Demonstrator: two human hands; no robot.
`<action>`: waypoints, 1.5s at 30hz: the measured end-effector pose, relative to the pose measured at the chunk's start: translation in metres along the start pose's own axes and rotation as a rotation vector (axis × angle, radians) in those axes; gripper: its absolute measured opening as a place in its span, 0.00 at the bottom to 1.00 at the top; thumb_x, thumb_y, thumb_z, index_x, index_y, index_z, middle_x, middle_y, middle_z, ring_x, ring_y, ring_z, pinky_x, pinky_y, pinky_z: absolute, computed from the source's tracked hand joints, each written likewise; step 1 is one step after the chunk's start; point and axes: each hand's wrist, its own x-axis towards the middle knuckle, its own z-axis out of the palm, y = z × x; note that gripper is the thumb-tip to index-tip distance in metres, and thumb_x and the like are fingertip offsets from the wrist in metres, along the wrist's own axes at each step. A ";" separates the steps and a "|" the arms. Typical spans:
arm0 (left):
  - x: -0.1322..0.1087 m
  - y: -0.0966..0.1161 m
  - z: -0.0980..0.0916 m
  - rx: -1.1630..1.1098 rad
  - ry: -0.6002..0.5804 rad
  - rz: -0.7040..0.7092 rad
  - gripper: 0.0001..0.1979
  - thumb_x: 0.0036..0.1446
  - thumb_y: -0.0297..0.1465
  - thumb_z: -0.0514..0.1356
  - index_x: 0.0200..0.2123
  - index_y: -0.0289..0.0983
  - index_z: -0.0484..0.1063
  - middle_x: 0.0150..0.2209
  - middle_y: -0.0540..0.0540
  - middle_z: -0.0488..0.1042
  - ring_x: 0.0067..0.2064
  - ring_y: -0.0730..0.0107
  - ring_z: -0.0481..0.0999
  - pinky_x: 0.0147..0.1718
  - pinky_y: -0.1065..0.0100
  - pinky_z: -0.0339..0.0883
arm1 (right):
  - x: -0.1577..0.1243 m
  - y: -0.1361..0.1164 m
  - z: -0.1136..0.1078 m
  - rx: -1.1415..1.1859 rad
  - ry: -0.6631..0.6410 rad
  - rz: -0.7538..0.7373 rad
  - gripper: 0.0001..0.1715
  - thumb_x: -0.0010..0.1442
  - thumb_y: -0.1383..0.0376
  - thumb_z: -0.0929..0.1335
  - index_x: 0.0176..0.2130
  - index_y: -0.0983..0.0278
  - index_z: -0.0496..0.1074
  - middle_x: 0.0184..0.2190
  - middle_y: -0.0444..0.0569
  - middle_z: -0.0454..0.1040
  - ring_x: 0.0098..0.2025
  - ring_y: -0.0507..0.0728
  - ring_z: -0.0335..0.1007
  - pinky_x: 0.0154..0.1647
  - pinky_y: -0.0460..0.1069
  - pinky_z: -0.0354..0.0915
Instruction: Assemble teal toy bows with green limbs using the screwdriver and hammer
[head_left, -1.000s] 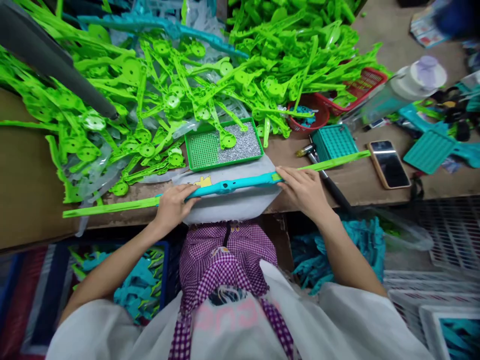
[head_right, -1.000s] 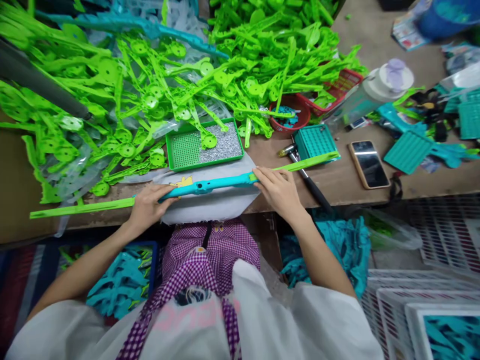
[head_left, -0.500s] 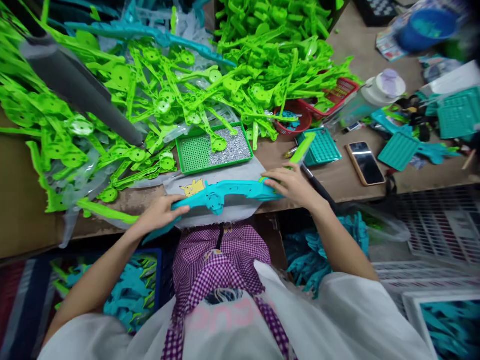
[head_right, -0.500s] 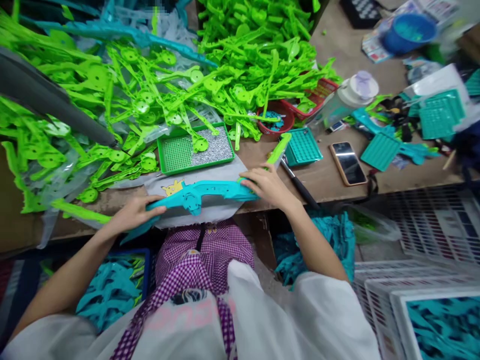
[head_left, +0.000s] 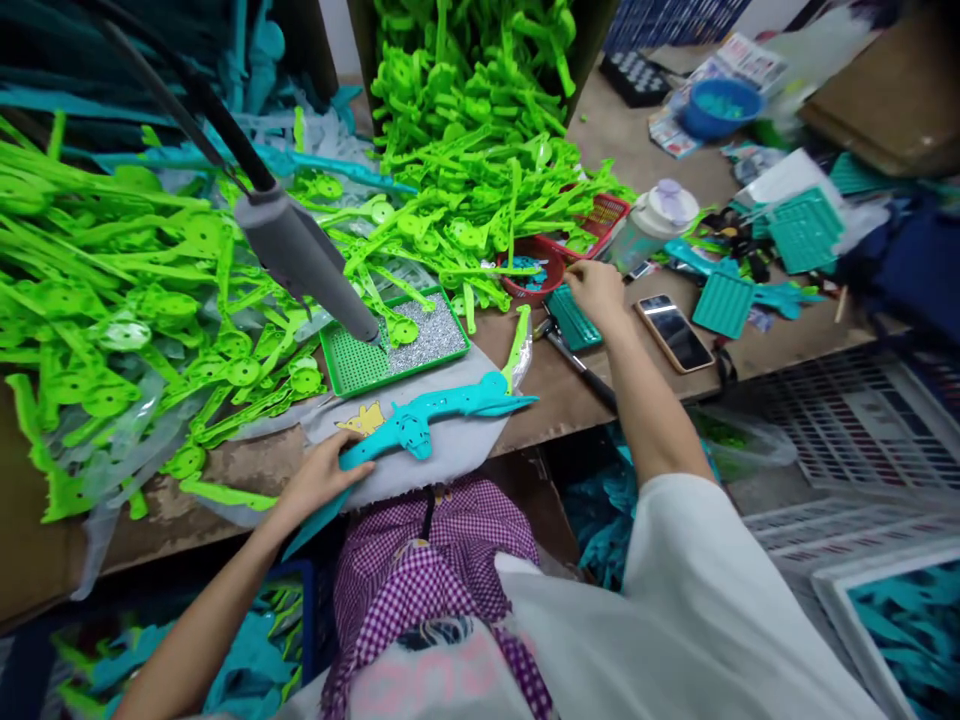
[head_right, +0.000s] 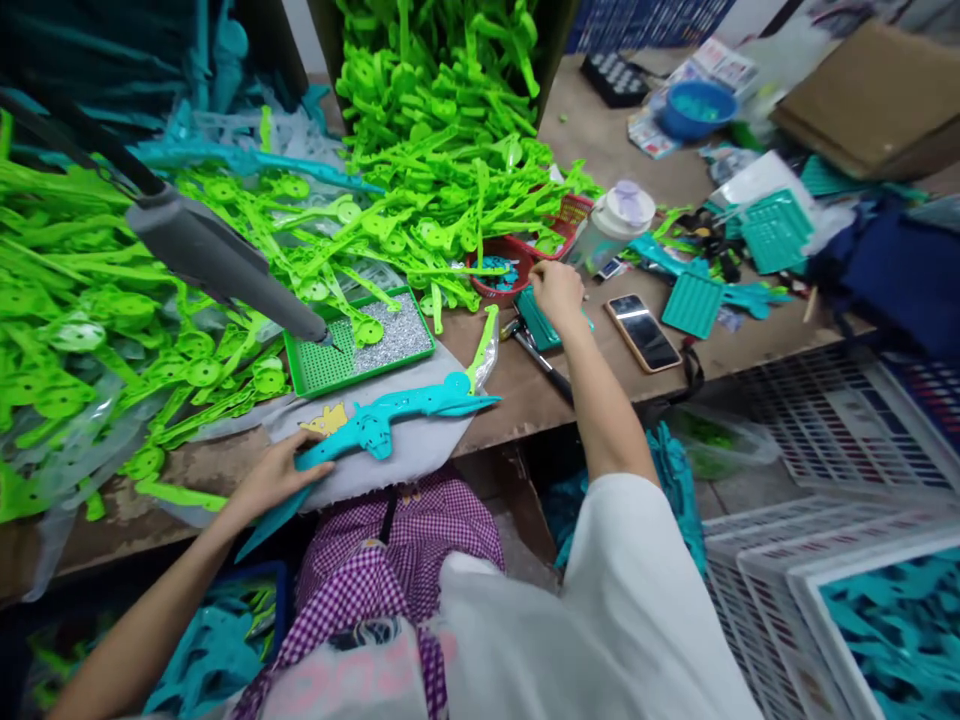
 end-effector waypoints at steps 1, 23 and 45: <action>0.000 0.000 0.002 0.001 0.018 -0.005 0.26 0.51 0.50 0.62 0.47 0.39 0.74 0.50 0.40 0.81 0.52 0.48 0.79 0.55 0.52 0.69 | 0.017 -0.002 0.005 -0.086 -0.034 -0.005 0.21 0.64 0.62 0.62 0.49 0.65 0.79 0.49 0.64 0.80 0.50 0.70 0.72 0.49 0.61 0.66; 0.000 -0.008 0.010 -0.103 0.080 -0.005 0.19 0.51 0.45 0.64 0.45 0.43 0.75 0.48 0.44 0.82 0.50 0.49 0.80 0.52 0.53 0.72 | 0.089 -0.027 0.044 -0.581 -0.323 -0.484 0.24 0.62 0.76 0.58 0.46 0.73 0.79 0.42 0.65 0.80 0.38 0.58 0.70 0.49 0.55 0.52; 0.001 -0.007 0.010 -0.063 0.006 0.001 0.22 0.54 0.48 0.61 0.46 0.39 0.73 0.50 0.41 0.79 0.52 0.48 0.77 0.53 0.53 0.69 | -0.134 -0.079 0.020 0.851 -0.182 -0.049 0.15 0.57 0.53 0.73 0.37 0.62 0.75 0.34 0.49 0.81 0.36 0.58 0.78 0.39 0.53 0.74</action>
